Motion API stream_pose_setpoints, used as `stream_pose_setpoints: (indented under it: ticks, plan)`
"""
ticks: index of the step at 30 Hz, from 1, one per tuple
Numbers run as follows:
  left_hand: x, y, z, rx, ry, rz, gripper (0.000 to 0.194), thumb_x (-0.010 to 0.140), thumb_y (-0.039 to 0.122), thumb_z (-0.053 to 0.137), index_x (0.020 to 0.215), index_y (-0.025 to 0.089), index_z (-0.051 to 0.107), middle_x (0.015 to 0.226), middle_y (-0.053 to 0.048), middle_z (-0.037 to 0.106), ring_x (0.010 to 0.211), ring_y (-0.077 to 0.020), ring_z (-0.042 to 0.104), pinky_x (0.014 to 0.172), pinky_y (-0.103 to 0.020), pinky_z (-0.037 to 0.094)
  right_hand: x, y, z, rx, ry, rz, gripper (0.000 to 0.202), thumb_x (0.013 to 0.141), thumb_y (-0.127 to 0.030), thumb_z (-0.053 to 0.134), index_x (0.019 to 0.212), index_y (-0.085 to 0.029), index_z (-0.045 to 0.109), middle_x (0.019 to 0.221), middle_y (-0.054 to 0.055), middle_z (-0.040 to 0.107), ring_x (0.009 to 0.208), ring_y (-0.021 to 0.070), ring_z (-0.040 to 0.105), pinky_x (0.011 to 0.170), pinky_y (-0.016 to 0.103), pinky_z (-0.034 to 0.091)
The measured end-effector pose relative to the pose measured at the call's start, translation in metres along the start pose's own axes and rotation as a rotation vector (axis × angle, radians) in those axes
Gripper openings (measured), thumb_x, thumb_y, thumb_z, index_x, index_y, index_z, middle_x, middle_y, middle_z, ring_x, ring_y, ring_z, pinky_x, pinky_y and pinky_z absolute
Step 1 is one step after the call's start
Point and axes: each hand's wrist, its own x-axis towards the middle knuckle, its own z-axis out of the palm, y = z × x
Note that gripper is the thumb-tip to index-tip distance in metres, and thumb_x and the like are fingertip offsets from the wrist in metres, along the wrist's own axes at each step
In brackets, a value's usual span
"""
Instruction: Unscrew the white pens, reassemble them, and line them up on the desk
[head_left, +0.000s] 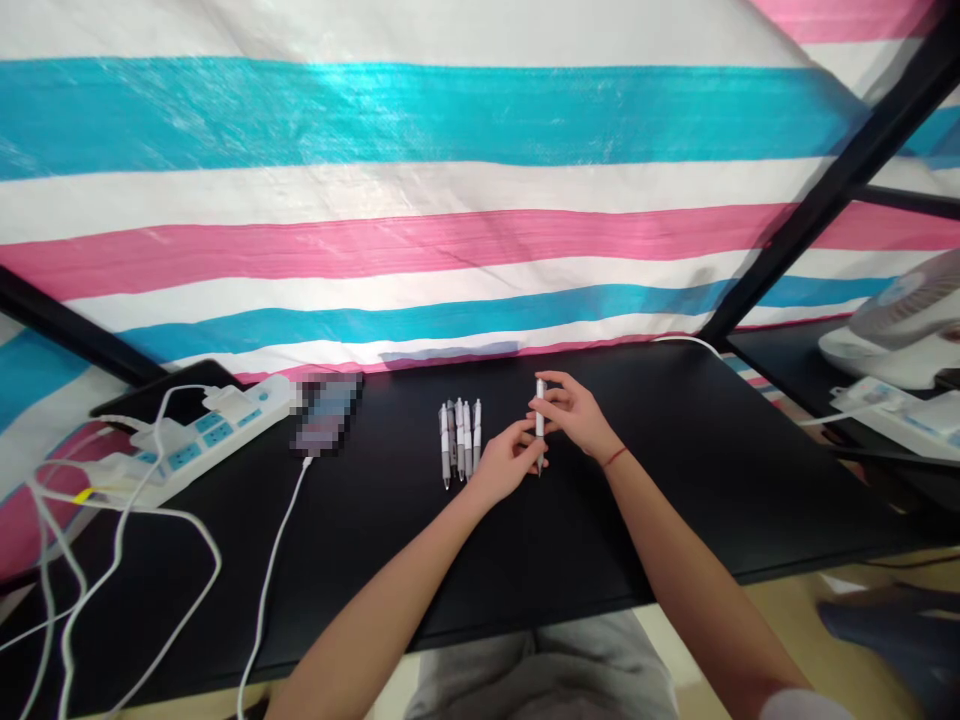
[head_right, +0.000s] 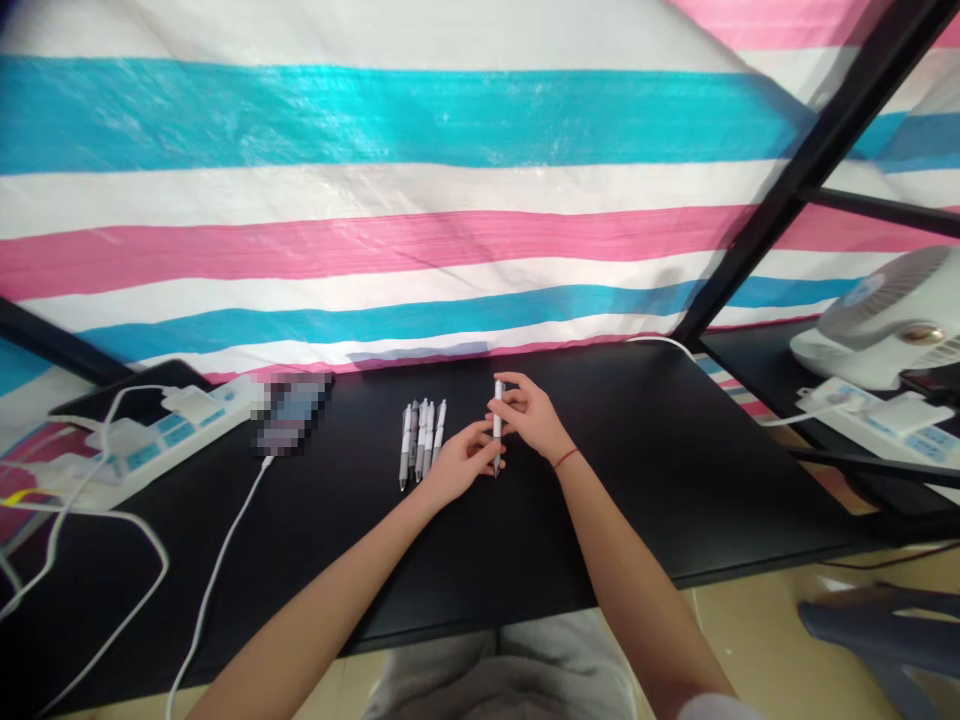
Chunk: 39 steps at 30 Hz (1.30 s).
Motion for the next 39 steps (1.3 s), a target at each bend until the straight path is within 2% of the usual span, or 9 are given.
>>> stream_pose_setpoints:
  ticks: [19, 31, 33, 36, 37, 39]
  plan:
    - [0.0011, -0.0013, -0.0004, 0.03, 0.0, 0.01, 0.037, 0.084, 0.028, 0.055, 0.12, 0.017, 0.054, 0.085, -0.005, 0.063, 0.07, -0.0123, 0.065, 0.064, -0.025, 0.054, -0.0001, -0.0007, -0.0003, -0.018, 0.009, -0.007, 0.056, 0.072, -0.04, 0.069, 0.121, -0.025, 0.046, 0.081, -0.001, 0.059, 0.081, 0.0239, 0.069, 0.06, 0.034, 0.06]
    - [0.0002, 0.0015, 0.0011, 0.051, 0.014, 0.01, 0.034, 0.084, 0.026, 0.056, 0.116, 0.016, 0.055, 0.082, -0.004, 0.063, 0.068, -0.0127, 0.065, 0.061, -0.025, 0.054, 0.0013, 0.0026, -0.0001, -0.027, 0.008, 0.01, 0.053, 0.071, -0.041, 0.07, 0.117, -0.024, 0.049, 0.08, -0.001, 0.059, 0.081, 0.0243, 0.069, 0.061, 0.034, 0.059]
    - [0.0007, -0.0005, 0.0009, 0.043, 0.017, 0.009, 0.034, 0.084, 0.027, 0.056, 0.116, 0.016, 0.056, 0.082, -0.004, 0.063, 0.068, -0.0127, 0.064, 0.062, -0.025, 0.054, 0.0016, 0.0027, 0.0005, -0.03, 0.015, 0.015, 0.058, 0.072, -0.042, 0.069, 0.123, -0.026, 0.046, 0.081, -0.001, 0.059, 0.081, 0.0235, 0.068, 0.061, 0.034, 0.059]
    - [0.0012, -0.0044, 0.0013, -0.029, 0.028, 0.02, 0.036, 0.083, 0.028, 0.057, 0.118, 0.016, 0.054, 0.084, -0.005, 0.062, 0.07, -0.013, 0.065, 0.063, -0.026, 0.055, 0.0031, 0.0047, 0.0025, -0.042, 0.015, 0.026, 0.07, 0.074, -0.044, 0.066, 0.134, -0.031, 0.033, 0.09, 0.001, 0.06, 0.079, 0.0203, 0.067, 0.059, 0.032, 0.058]
    - [0.0013, -0.0052, 0.0017, -0.055, 0.04, 0.037, 0.037, 0.084, 0.029, 0.057, 0.118, 0.017, 0.053, 0.087, -0.005, 0.062, 0.072, -0.0132, 0.065, 0.064, -0.026, 0.055, 0.0036, 0.0058, 0.0033, -0.045, 0.016, 0.023, 0.071, 0.075, -0.045, 0.064, 0.136, -0.032, 0.03, 0.095, 0.002, 0.06, 0.08, 0.0195, 0.066, 0.058, 0.031, 0.057]
    - [0.0013, -0.0054, 0.002, -0.087, 0.106, 0.096, 0.037, 0.083, 0.031, 0.058, 0.118, 0.019, 0.052, 0.098, -0.007, 0.061, 0.076, -0.0131, 0.064, 0.067, -0.026, 0.054, 0.0039, 0.0076, 0.0047, -0.057, 0.019, 0.005, 0.062, 0.079, -0.049, 0.058, 0.131, -0.028, 0.034, 0.097, 0.004, 0.059, 0.081, 0.0187, 0.064, 0.055, 0.028, 0.055]
